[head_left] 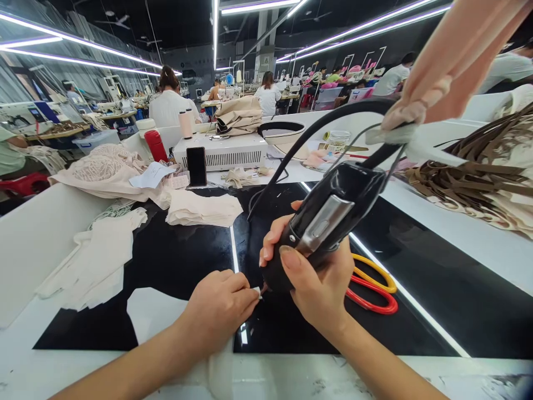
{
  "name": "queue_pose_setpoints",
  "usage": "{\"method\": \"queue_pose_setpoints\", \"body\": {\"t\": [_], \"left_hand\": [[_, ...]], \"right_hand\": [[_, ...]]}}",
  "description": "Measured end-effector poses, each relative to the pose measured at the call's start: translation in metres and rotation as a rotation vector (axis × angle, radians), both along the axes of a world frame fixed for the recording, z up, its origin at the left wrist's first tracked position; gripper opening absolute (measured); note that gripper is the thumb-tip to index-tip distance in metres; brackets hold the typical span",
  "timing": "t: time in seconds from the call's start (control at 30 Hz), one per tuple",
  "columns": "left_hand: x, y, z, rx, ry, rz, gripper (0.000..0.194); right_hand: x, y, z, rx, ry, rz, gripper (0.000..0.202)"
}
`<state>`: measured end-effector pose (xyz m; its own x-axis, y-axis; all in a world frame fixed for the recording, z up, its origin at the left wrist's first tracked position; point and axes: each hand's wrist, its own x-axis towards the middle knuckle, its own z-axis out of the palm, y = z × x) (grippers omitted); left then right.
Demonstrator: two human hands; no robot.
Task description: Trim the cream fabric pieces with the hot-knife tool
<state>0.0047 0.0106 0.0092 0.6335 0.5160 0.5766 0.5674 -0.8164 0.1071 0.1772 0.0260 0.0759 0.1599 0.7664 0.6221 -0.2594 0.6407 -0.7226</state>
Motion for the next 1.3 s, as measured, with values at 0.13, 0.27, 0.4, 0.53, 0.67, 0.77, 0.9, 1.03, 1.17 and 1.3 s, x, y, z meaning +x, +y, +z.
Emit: {"method": "queue_pose_setpoints", "body": {"t": [0.13, 0.27, 0.4, 0.53, 0.67, 0.77, 0.9, 1.03, 1.17, 1.3], "left_hand": [[-0.001, -0.001, 0.002, -0.008, -0.003, 0.001, 0.043], [-0.010, -0.004, 0.006, -0.057, 0.022, 0.011, 0.040], [-0.024, -0.011, 0.007, -0.065, 0.051, 0.003, 0.037], [-0.034, -0.019, 0.007, -0.059, 0.055, 0.029, 0.036], [-0.035, -0.023, 0.004, -0.056, 0.030, 0.051, 0.031], [-0.033, -0.023, 0.002, -0.056, 0.032, 0.054, 0.026], [-0.032, -0.023, -0.003, -0.063, 0.017, 0.053, 0.023], [-0.031, -0.024, -0.006, -0.062, 0.017, 0.064, 0.020], [-0.028, -0.023, -0.009, -0.052, -0.005, 0.068, 0.020], [-0.027, -0.023, -0.010, -0.039, -0.032, 0.067, 0.023]], "right_hand": [[0.000, -0.001, -0.001, -0.012, -0.035, -0.006, 0.041], [0.000, 0.000, 0.000, -0.015, -0.035, -0.024, 0.046], [0.001, 0.000, 0.001, 0.002, -0.021, -0.034, 0.046], [0.003, 0.000, 0.000, 0.009, -0.009, -0.027, 0.044], [0.005, -0.001, -0.001, 0.006, -0.005, -0.038, 0.045], [0.006, 0.000, -0.001, 0.010, 0.002, -0.062, 0.044], [0.001, 0.003, 0.002, 0.005, 0.017, -0.083, 0.039], [-0.008, 0.006, 0.004, 0.013, 0.056, -0.043, 0.037], [-0.014, 0.007, 0.002, 0.003, 0.010, -0.021, 0.035], [-0.016, 0.007, -0.001, 0.011, 0.018, -0.033, 0.038]]}}
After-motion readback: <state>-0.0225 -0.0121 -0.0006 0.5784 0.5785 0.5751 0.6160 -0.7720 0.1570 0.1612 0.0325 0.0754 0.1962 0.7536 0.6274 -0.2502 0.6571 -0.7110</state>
